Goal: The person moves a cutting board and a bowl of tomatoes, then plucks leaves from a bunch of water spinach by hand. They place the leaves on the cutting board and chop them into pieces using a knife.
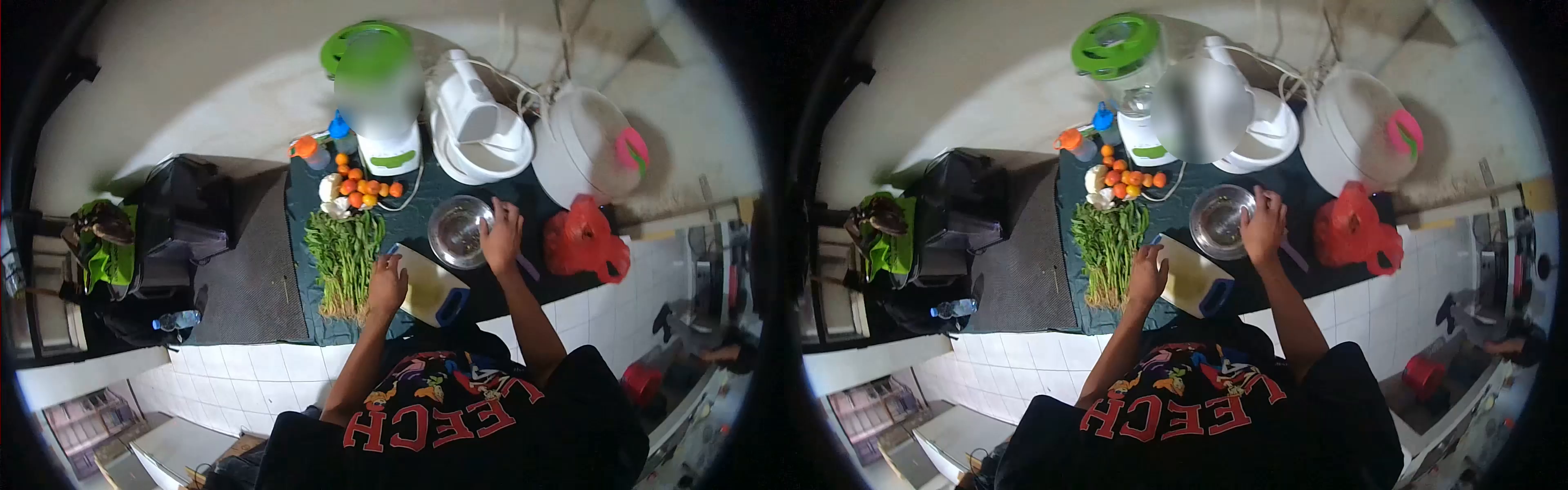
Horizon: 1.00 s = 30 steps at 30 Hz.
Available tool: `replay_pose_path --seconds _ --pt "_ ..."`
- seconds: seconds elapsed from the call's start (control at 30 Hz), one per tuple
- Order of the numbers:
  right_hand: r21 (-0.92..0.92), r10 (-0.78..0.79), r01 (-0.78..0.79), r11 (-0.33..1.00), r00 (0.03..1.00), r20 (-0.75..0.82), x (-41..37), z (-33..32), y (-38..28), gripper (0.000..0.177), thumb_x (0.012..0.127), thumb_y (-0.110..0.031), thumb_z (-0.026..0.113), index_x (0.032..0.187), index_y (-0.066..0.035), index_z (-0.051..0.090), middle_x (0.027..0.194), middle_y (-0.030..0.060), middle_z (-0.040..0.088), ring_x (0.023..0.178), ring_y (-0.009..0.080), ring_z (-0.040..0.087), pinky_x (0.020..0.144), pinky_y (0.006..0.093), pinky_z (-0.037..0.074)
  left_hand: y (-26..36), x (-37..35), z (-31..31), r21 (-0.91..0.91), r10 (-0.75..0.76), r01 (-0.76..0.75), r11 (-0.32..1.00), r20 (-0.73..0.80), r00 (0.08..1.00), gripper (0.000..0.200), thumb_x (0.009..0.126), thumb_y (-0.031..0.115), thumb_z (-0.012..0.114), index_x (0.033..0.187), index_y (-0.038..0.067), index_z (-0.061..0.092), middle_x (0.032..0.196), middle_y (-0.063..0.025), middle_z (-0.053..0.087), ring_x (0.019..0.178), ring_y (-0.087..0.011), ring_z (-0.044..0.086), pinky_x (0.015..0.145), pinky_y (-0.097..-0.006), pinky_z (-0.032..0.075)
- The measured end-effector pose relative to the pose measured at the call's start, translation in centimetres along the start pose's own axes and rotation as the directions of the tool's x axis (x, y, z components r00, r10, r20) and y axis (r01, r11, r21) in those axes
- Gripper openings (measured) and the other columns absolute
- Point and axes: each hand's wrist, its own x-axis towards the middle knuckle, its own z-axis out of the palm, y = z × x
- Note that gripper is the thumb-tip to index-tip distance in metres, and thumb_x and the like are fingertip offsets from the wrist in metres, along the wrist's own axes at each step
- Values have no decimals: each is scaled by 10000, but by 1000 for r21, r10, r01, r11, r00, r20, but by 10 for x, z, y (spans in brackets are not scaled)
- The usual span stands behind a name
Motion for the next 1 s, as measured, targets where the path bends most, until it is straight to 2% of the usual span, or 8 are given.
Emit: replay_pose_path --seconds 0.1,0.27,0.5,0.57,0.8,0.9,0.97,1.0 --pt "177 379 -485 857 824 420 -24 24 62 447 910 -252 726 1284 -28 628 1159 240 705 1062 385 693 868 469 547 1 -22 22 62 -8 4 998 59 998 410 883 176 692 1265 50 613 1291 -169 596 1169 -375 562 1011 -481 469" --pt "363 196 -425 830 829 524 -43 44 96 278 902 -228 696 776 19 678 648 157 703 612 294 725 713 404 583 32 -17 45 74 148 -161 984 164 975 543 882 205 694 1349 -30 545 1363 -211 553 1280 -398 506 1072 -488 439" --pt "426 594 -717 552 697 403 -45 -16 107 245 956 -167 657 803 23 678 667 125 725 557 210 716 567 340 575 63 -7 44 17 306 -374 927 538 785 691 840 290 774 1463 142 513 1519 -173 462 1386 -390 450 1104 -516 433" --pt "443 625 -737 510 672 397 -40 -6 135 233 968 -143 654 830 44 661 658 117 718 544 186 708 523 307 568 73 -16 39 240 282 -536 809 642 713 881 754 337 848 1519 168 445 1594 -164 377 1446 -373 398 1125 -551 409" --pt "630 705 -712 311 617 350 -43 50 163 358 1055 -233 570 877 74 616 781 160 736 599 219 723 531 348 579 27 -42 68 420 615 -721 551 381 691 1199 529 317 966 1568 248 373 1647 -171 294 1519 -365 304 1176 -552 348" --pt "774 637 -633 -1 596 489 -71 85 195 335 1044 -262 577 1090 66 625 944 230 723 655 239 738 537 312 606 53 -25 23 259 500 -769 584 632 592 1201 527 353 966 1566 237 375 1650 -182 284 1517 -378 306 1190 -539 332" --pt "706 667 -702 93 571 479 -90 58 173 295 1015 -258 606 1139 6 650 1010 217 703 792 288 733 646 388 605 47 -22 29 232 534 -753 616 579 616 1177 530 413 954 1549 218 398 1644 -181 292 1516 -378 300 1190 -539 327" --pt "448 501 -515 731 850 160 -103 43 163 303 975 -254 626 1160 -15 644 998 184 673 864 304 691 711 427 571 45 -21 34 195 571 -742 641 524 631 1160 532 473 942 1532 198 421 1638 -181 300 1515 -377 294 1190 -539 322"
